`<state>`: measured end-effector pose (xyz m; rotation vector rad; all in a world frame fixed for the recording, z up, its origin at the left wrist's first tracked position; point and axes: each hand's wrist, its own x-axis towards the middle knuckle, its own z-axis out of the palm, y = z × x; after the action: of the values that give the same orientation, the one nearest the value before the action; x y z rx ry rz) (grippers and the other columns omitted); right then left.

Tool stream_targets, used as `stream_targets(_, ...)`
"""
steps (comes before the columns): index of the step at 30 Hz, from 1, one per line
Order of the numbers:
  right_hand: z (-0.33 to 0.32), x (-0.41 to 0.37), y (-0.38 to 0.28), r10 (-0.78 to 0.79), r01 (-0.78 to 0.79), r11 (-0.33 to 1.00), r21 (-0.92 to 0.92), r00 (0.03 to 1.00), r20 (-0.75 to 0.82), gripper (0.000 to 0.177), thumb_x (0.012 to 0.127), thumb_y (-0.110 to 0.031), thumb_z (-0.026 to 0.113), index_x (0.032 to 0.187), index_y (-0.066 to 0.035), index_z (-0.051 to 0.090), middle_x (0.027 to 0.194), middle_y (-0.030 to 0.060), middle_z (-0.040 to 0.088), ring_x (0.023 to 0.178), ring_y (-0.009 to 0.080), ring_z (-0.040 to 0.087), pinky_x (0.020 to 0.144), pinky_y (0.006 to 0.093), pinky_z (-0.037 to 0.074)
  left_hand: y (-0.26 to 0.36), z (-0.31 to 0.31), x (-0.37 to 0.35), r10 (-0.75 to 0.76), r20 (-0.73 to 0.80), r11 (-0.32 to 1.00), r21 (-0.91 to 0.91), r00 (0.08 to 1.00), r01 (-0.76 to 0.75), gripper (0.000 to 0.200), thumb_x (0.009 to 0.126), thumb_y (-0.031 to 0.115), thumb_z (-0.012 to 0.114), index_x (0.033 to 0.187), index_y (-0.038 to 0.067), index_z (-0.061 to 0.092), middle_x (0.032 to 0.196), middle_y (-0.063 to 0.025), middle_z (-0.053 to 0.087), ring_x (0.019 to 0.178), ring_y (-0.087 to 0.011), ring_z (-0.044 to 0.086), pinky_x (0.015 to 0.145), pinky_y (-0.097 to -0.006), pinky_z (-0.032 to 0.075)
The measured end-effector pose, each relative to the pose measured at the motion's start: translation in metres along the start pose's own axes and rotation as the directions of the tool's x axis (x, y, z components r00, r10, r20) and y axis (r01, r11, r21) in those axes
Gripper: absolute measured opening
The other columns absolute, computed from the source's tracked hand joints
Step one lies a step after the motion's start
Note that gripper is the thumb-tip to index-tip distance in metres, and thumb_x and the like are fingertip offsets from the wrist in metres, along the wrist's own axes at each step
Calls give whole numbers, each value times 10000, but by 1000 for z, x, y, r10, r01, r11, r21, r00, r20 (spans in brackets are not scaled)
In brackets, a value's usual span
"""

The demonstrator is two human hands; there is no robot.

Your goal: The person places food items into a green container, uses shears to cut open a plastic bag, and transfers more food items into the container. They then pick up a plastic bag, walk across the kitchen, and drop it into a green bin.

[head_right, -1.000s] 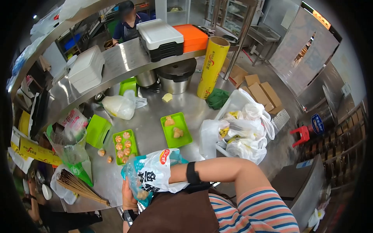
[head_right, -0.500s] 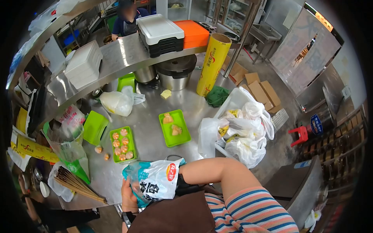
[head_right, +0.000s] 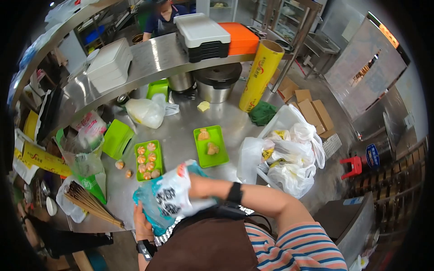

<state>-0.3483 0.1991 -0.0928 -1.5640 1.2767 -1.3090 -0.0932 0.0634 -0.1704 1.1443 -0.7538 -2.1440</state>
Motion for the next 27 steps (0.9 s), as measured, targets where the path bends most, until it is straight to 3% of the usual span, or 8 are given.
stream_targets(4,-50,-32,-4,562,-412,711,570,820,-107,305,937,-212,647,1186,-39,617,1034,35,652,862,108,612,735,249,510,14,-56,-18,477,239,654,546,846,-523,394,1005,294,525,1309,47,483,1236,-115,583,1061,-252,618,895,-417,539)
stream_targets(6,-66,-48,12,600,-353,703,618,761,-247,293,954,-224,634,1185,-44,622,1025,23,646,849,94,606,707,229,502,22,-71,-11,209,48,974,83,977,-213,415,1016,322,490,1318,38,485,1255,-113,585,1100,-244,610,916,-419,535)
stream_targets(10,-78,-69,65,466,-424,875,232,611,-641,284,905,-162,658,1148,-19,626,1044,58,643,927,151,609,782,279,512,20,-96,-8,45,-44,983,-178,998,-52,372,1021,321,467,1293,75,527,1248,-89,606,1128,-242,605,924,-407,535)
stream_targets(11,-80,-73,74,376,-447,891,78,631,-679,298,884,-140,662,1148,-8,617,1062,77,642,944,176,610,804,297,514,23,-67,-32,359,107,896,239,927,-375,363,1014,324,484,1294,96,520,1248,-90,607,1124,-247,608,944,-408,522)
stream_targets(13,-79,-71,67,230,-551,808,-208,620,-750,338,859,-89,660,1184,-27,591,1162,97,615,955,176,604,803,309,513,22,-71,-14,116,-86,978,-163,990,-128,366,993,304,539,1293,96,516,1237,-82,606,1105,-237,612,958,-396,501)
stream_targets(15,-72,-56,25,593,-525,798,295,598,-539,418,831,-82,702,1228,-43,575,1213,98,598,966,150,590,798,294,499,3,-95,-1,396,-13,891,249,918,-380,346,988,292,555,1273,99,522,1213,-75,602,1121,-224,590,977,-382,480)
stream_targets(16,-64,-45,5,600,-528,796,297,617,-509,418,831,-82,702,1228,-43,575,1213,98,598,966,150,590,798,294,499,23,-61,-10,152,33,942,-307,988,-135,324,977,258,574,1251,86,552,1229,-86,586,1094,-225,582,969,-370,478)
stream_targets(27,3,41,-59,-18,32,985,-171,996,88,883,812,-297,736,1518,-84,251,1535,131,287,1367,328,375,1090,412,352,-4,-29,24,364,294,890,169,884,-423,333,969,228,589,1262,83,527,1228,-94,586,1052,-224,595,923,-349,504)
